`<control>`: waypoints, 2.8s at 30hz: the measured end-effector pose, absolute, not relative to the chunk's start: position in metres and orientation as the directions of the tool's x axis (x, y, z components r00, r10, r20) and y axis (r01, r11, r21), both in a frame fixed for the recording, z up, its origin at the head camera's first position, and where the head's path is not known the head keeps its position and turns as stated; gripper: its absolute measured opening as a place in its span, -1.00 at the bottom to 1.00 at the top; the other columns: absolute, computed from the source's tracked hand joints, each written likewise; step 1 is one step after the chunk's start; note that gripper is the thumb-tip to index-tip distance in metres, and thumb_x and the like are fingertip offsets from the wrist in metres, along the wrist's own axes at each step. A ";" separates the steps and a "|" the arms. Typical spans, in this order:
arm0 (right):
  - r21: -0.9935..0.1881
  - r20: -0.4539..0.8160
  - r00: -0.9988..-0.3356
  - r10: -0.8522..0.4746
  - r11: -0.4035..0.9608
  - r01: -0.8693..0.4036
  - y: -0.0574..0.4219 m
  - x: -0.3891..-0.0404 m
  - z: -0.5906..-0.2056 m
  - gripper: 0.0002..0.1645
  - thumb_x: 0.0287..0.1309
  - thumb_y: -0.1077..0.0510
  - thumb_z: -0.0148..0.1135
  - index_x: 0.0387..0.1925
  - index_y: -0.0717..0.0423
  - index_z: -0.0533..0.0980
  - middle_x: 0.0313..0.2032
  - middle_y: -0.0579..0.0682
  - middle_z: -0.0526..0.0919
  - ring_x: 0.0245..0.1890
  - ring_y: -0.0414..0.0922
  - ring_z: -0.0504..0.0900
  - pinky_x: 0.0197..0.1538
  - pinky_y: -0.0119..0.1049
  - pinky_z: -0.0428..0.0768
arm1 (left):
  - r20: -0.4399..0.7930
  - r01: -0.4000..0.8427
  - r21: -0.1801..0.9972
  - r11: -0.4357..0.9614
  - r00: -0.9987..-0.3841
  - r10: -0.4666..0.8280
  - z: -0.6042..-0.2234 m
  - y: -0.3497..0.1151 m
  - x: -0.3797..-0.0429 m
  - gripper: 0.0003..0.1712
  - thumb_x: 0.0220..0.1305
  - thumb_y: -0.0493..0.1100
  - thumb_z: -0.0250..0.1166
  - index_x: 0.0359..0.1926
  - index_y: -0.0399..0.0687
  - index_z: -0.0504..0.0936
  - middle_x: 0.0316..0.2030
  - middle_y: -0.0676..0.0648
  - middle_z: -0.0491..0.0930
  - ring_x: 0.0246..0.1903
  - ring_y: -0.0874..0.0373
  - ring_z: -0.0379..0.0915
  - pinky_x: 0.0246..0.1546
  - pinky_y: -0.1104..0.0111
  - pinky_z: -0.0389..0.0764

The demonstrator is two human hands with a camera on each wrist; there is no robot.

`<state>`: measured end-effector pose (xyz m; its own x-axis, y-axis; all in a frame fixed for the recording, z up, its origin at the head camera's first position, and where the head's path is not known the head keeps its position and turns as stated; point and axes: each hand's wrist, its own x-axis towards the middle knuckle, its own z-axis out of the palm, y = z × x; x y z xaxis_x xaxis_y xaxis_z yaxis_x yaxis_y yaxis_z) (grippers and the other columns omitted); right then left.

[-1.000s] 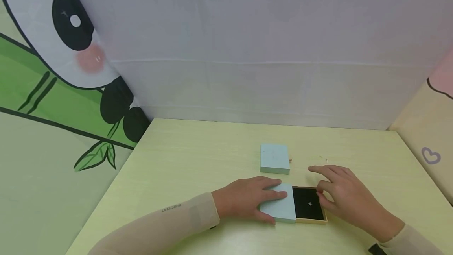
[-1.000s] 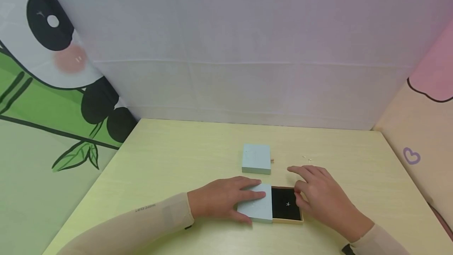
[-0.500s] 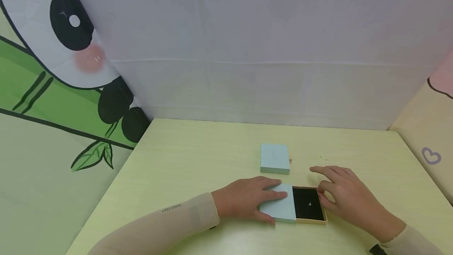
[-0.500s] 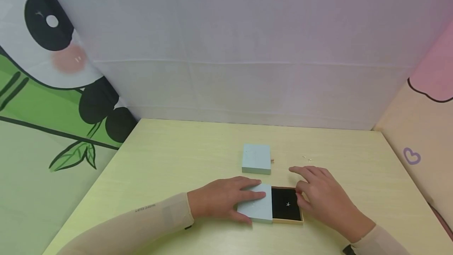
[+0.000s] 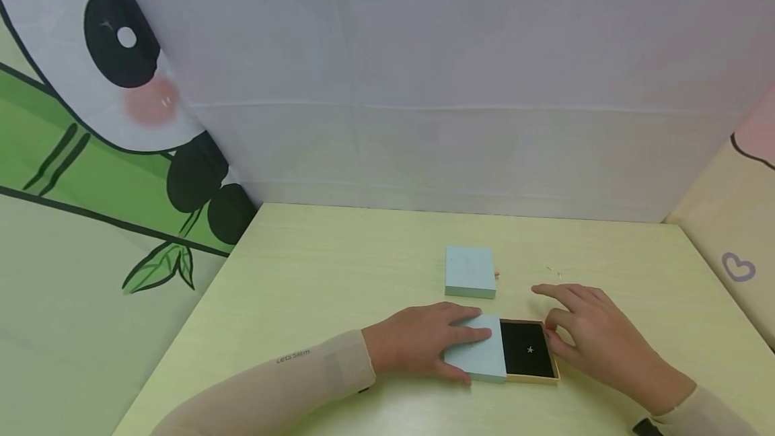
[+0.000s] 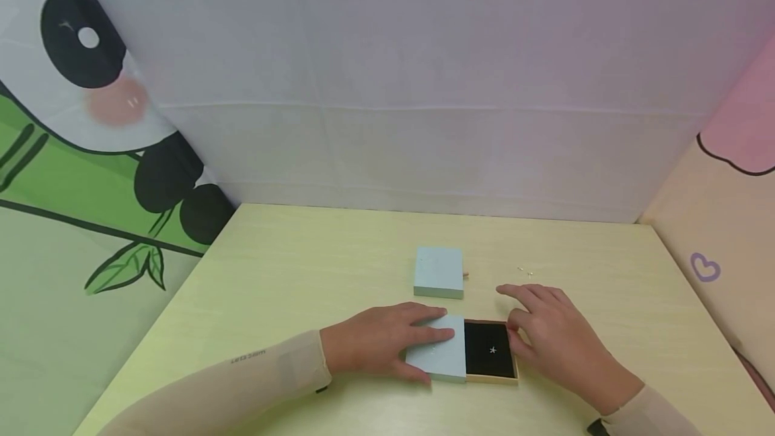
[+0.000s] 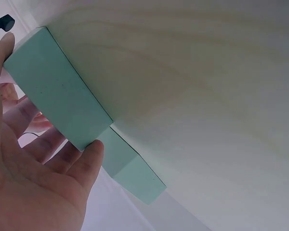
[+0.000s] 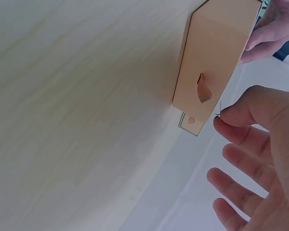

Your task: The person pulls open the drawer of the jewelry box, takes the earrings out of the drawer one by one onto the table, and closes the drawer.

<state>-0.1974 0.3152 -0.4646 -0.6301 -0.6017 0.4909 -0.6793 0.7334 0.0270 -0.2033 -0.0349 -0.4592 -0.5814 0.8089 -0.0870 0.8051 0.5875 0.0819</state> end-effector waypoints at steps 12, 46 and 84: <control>0.016 0.456 -0.647 -0.611 0.733 -0.680 0.309 -0.220 -0.459 -0.51 -0.09 0.18 0.84 -0.57 -0.34 0.61 0.31 0.03 0.87 0.21 0.17 0.84 0.15 0.23 0.77 | -0.085 0.784 0.074 0.617 -0.611 0.787 -0.458 -0.041 -0.216 -0.10 0.60 0.55 0.41 0.81 0.55 0.45 0.81 0.15 0.41 0.75 0.21 0.43 0.61 0.37 0.63; 0.027 0.486 -0.628 -0.608 0.729 -0.684 0.316 -0.213 -0.462 -0.49 -0.23 0.23 0.81 -0.58 -0.32 0.58 0.27 0.05 0.89 0.14 0.19 0.86 0.12 0.24 0.75 | -0.089 0.789 0.079 0.609 -0.603 0.793 -0.454 -0.046 -0.210 -0.09 0.61 0.57 0.37 0.82 0.57 0.42 0.83 0.16 0.38 0.77 0.22 0.40 0.58 0.36 0.66; 0.038 0.458 -0.626 -0.631 0.718 -0.695 0.333 -0.243 -0.471 -0.47 -0.18 0.25 0.78 -0.58 -0.34 0.55 0.21 0.03 0.89 0.10 0.17 0.86 0.10 0.23 0.78 | -0.084 0.770 0.086 0.632 -0.626 0.775 -0.457 -0.035 -0.227 -0.09 0.61 0.56 0.39 0.82 0.56 0.43 0.82 0.15 0.39 0.76 0.22 0.41 0.57 0.35 0.67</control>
